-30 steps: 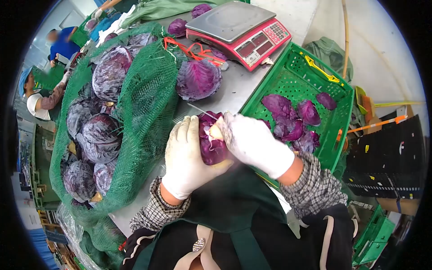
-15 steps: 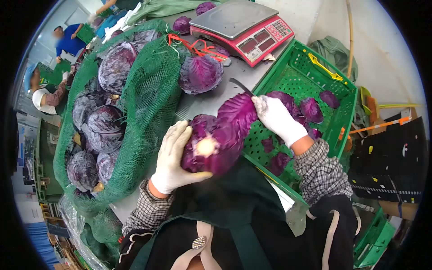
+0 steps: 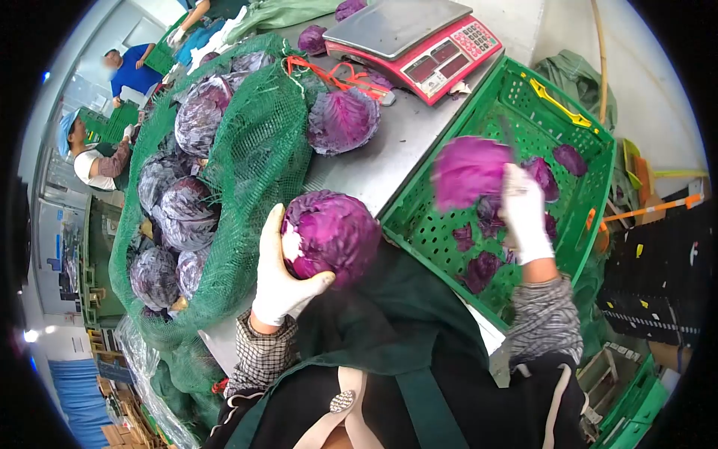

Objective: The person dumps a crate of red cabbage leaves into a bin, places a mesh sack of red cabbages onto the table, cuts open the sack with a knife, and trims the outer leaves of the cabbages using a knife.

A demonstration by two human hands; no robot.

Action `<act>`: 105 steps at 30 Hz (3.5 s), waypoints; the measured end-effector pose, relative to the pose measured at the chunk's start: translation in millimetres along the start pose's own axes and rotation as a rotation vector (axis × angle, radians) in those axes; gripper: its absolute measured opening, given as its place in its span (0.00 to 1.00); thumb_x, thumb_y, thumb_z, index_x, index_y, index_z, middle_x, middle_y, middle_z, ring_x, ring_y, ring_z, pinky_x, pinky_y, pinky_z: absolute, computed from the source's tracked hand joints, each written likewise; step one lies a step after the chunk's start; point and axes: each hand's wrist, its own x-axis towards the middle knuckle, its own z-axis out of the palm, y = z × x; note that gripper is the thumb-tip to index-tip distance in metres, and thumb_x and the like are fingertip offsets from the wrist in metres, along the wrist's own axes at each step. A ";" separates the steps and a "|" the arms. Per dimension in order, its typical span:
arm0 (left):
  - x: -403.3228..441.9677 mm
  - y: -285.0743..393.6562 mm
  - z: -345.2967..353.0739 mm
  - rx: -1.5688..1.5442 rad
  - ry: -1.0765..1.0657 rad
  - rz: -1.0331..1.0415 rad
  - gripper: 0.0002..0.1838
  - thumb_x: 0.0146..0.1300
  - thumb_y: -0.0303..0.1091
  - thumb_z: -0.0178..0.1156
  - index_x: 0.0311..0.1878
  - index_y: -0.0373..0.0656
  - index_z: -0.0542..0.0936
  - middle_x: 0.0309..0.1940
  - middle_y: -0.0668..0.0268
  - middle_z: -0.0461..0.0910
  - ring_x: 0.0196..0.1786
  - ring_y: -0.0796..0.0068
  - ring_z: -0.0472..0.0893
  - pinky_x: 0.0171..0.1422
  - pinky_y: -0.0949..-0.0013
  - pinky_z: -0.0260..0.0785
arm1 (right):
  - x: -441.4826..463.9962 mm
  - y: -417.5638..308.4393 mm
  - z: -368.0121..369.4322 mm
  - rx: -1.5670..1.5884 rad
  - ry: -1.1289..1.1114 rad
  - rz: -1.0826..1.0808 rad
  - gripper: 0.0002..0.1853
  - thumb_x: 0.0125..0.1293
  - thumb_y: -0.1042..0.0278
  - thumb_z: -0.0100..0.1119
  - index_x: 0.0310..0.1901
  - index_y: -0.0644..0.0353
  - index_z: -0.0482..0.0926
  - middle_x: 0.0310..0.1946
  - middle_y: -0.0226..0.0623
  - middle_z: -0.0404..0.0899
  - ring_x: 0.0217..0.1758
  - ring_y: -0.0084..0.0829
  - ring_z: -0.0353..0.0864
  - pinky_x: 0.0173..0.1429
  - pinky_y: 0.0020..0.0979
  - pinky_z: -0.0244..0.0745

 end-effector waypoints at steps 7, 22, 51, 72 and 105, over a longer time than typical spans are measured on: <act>26.7 28.2 10.5 0.360 0.008 0.112 0.58 0.34 0.50 0.76 0.66 0.31 0.60 0.63 0.43 0.62 0.66 0.49 0.63 0.72 0.56 0.53 | -18.0 -8.6 -15.5 -0.241 -0.186 -0.348 0.25 0.62 0.53 0.61 0.54 0.65 0.75 0.47 0.46 0.80 0.51 0.39 0.80 0.54 0.33 0.74; 31.6 -2.9 4.9 -0.126 0.028 -0.222 0.51 0.43 0.39 0.74 0.68 0.31 0.58 0.61 0.51 0.66 0.63 0.63 0.67 0.68 0.65 0.59 | -46.8 47.4 67.0 0.349 -0.308 -0.214 0.10 0.60 0.72 0.64 0.38 0.58 0.71 0.27 0.22 0.69 0.29 0.15 0.68 0.30 0.22 0.67; 162.4 38.3 -6.0 0.529 -0.284 -0.424 0.55 0.42 0.79 0.54 0.50 0.25 0.76 0.47 0.40 0.78 0.53 0.49 0.78 0.58 0.62 0.69 | -70.2 -41.3 112.2 0.498 -0.422 -0.136 0.29 0.60 0.61 0.65 0.60 0.64 0.68 0.49 0.35 0.74 0.30 0.16 0.72 0.28 0.21 0.69; 210.2 9.6 -14.9 0.258 -0.445 -0.557 0.50 0.47 0.75 0.54 0.50 0.29 0.78 0.45 0.46 0.79 0.45 0.54 0.80 0.47 0.59 0.72 | -51.2 -62.2 136.5 0.386 -0.388 -0.318 0.11 0.61 0.65 0.63 0.31 0.62 0.72 0.26 0.32 0.73 0.31 0.20 0.71 0.36 0.26 0.69; 8.2 -4.8 20.2 0.180 0.032 -0.016 0.62 0.36 0.37 0.75 0.71 0.31 0.46 0.64 0.46 0.60 0.65 0.57 0.66 0.70 0.63 0.58 | -32.0 -60.4 -9.9 -0.115 0.102 -0.818 0.05 0.57 0.82 0.57 0.35 0.64 0.73 0.26 0.35 0.69 0.26 0.25 0.69 0.32 0.24 0.68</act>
